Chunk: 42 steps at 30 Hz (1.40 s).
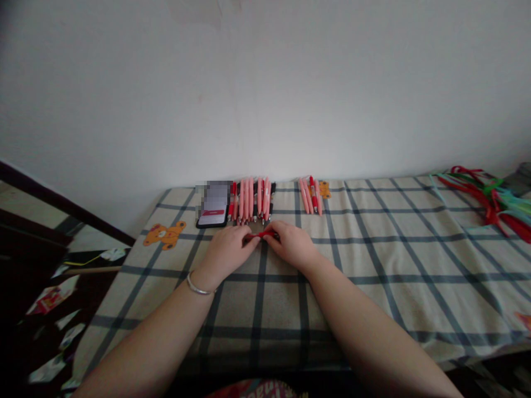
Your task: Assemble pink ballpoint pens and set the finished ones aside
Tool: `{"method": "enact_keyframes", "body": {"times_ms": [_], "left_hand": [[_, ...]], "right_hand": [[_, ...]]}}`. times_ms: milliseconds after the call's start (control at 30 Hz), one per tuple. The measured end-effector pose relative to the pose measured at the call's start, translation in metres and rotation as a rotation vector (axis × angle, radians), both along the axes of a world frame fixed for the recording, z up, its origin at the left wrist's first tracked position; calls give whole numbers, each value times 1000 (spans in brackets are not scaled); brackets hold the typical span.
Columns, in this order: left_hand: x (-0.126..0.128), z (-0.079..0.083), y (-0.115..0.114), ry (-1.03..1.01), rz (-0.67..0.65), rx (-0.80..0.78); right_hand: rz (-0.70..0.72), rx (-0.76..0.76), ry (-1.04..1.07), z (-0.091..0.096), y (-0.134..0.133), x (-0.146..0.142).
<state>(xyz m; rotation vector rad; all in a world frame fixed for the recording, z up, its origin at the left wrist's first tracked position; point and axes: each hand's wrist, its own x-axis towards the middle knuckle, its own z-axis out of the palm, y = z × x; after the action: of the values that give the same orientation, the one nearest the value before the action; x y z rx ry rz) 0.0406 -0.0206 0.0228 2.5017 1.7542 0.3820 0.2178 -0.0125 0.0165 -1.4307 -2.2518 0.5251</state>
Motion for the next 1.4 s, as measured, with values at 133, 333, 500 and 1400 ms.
{"method": "enact_keyframes", "body": {"times_ms": [133,333,500,1400], "left_hand": [[0,-1,0,-10,-6,21],[1,1,-1,-13,12,-2],[-1,-1,-1,-26,-10,20],[0,-1,0,-14,-1,4]], "right_hand": [[13,7,49,-1,0,0],[5,10,58,1,-1,0],[7,-13,14,3,-1,0],[11,-13,11,2,-1,1]]}}
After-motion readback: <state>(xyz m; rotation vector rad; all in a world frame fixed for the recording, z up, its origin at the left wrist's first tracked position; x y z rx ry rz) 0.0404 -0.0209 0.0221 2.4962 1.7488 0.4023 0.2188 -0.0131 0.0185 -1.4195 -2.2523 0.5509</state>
